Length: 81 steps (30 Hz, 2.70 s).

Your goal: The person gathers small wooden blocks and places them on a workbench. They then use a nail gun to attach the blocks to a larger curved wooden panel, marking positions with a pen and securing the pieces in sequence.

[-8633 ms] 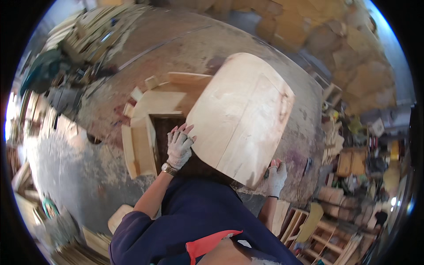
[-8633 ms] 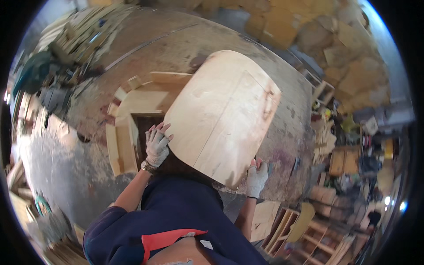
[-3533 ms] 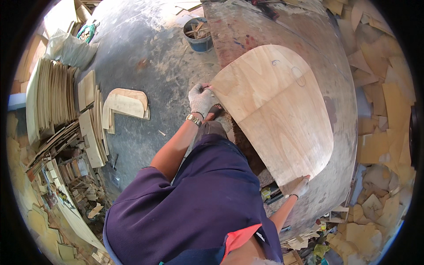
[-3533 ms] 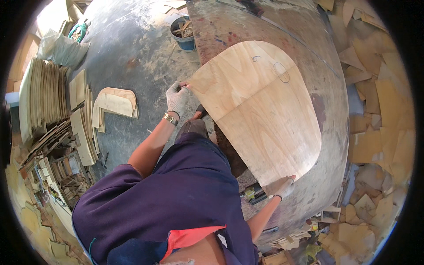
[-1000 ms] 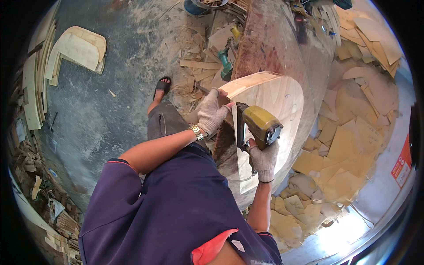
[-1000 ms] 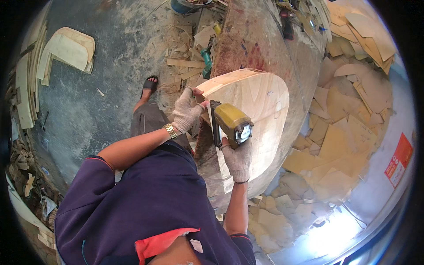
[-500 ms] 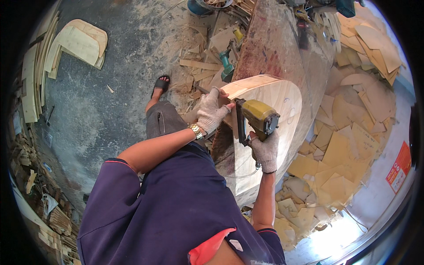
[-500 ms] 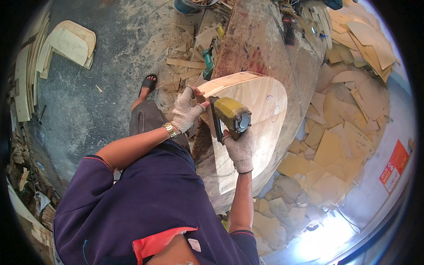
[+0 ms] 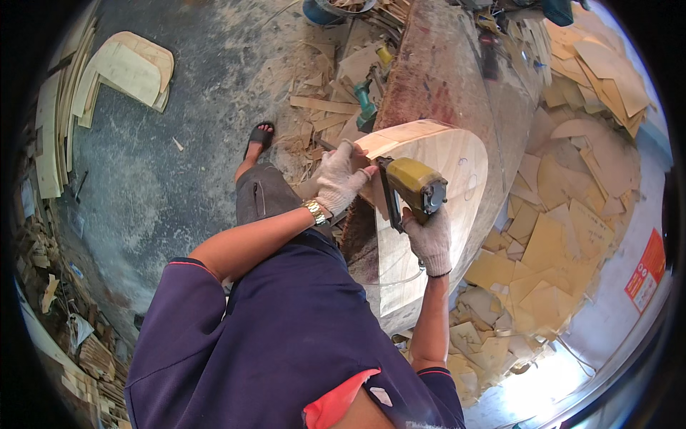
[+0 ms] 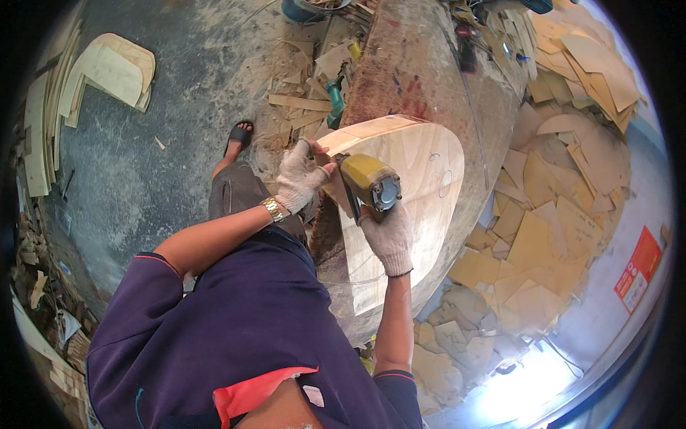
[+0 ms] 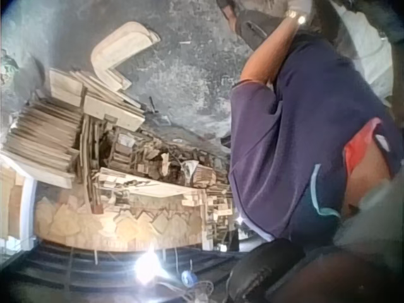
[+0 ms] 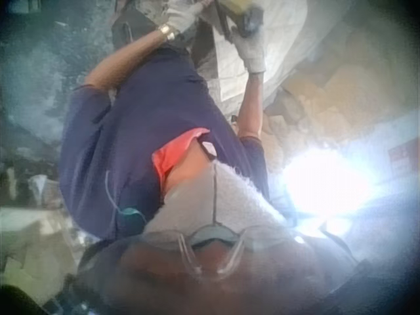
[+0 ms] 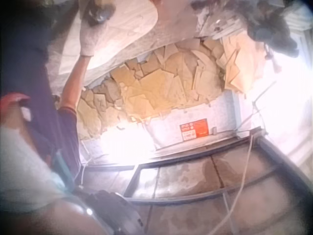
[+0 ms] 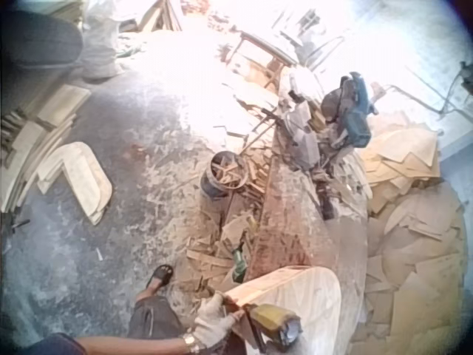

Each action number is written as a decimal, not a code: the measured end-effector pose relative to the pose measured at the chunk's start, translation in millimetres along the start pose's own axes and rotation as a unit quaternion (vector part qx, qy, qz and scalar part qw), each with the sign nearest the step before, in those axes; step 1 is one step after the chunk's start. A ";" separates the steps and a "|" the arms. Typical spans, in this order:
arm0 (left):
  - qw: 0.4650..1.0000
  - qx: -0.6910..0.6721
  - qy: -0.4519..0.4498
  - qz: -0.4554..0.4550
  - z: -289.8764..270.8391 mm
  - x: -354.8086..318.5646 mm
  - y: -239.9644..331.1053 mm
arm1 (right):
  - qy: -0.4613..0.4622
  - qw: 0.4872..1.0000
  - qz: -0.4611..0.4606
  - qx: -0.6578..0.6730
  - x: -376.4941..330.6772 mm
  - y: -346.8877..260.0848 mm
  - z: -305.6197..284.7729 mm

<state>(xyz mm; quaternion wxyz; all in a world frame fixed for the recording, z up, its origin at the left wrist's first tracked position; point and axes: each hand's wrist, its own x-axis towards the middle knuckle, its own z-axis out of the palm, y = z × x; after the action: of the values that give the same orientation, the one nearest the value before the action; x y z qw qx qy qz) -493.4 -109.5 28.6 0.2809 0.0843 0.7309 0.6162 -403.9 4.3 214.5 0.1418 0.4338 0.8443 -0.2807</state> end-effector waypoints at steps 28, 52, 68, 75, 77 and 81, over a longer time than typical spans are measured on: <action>0.976 0.147 0.037 0.158 0.6 12.2 23.5 | 0.519 0.634 0.499 0.282 -360.6 194.3 141.9; 0.780 0.229 -0.480 0.330 317.3 -274.8 43.5 | 0.432 0.672 0.495 0.342 -327.5 314.4 266.3; 0.402 0.359 -0.589 0.602 468.1 -291.2 2.3 | 0.659 0.359 0.482 0.452 -407.3 490.2 231.7; 0.373 0.333 -0.561 0.660 470.8 -296.3 -9.4 | 0.490 0.490 0.598 0.403 -465.2 553.0 310.9; 0.385 0.333 -0.565 0.650 470.9 -298.2 -12.2 | 0.460 0.523 0.595 0.402 -470.9 561.2 330.0; 0.437 0.342 -0.538 0.635 468.6 -301.8 -17.8 | 0.414 0.580 0.596 0.372 -486.3 578.7 348.0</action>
<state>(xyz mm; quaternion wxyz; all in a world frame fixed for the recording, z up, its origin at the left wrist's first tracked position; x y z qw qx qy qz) 1.6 144.7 65.5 0.0956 0.9283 0.3255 0.1520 348.5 -251.2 -32.9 -0.2609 0.9233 0.1852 -0.2126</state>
